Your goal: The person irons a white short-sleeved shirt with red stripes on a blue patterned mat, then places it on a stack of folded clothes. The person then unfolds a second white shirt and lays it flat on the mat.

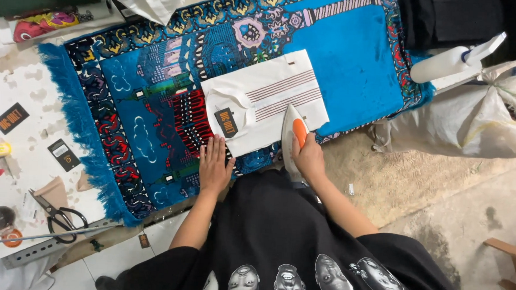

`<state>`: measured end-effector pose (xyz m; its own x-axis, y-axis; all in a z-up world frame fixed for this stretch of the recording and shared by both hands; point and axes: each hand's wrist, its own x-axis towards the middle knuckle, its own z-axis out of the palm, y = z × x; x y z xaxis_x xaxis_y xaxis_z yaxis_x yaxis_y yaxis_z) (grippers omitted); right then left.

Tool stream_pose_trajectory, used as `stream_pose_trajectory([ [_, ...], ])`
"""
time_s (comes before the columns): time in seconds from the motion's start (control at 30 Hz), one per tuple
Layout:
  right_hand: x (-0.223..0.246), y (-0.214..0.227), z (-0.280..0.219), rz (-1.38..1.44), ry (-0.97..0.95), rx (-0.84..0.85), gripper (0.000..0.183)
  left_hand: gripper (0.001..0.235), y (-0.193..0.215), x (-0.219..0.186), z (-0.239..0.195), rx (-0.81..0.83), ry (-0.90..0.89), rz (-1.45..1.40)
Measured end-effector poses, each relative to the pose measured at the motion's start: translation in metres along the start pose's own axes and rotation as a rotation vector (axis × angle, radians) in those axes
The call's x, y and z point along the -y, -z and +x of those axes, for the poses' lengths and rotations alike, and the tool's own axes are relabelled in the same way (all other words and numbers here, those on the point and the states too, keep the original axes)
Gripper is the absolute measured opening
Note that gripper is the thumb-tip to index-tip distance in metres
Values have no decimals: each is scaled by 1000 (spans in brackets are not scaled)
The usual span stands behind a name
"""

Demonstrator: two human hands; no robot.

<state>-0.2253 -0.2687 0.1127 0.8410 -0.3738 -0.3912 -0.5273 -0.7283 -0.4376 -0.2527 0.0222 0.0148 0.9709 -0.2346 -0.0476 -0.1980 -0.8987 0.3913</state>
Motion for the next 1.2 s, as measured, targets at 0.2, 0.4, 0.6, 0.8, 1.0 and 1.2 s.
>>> stream_pose_trajectory([
  [0.2,3,-8,-16,11,-76,-9,49,74,4,-1,0,39,0,-6],
  [0.4,12,-22,-9,23,-91,-58,51,75,8,-3,1,13,-15,27],
  [0.6,35,-13,-17,78,-92,-90,49,77,9,-1,-1,26,-22,-2],
  [0.8,12,-20,-33,12,-162,-46,50,75,12,-3,2,0,-40,-6],
  [1.0,39,-18,-12,69,-144,-98,47,76,12,-2,1,-19,-64,22],
  [1.2,27,-21,-40,104,-170,-24,48,75,13,-1,-1,-30,-66,8],
])
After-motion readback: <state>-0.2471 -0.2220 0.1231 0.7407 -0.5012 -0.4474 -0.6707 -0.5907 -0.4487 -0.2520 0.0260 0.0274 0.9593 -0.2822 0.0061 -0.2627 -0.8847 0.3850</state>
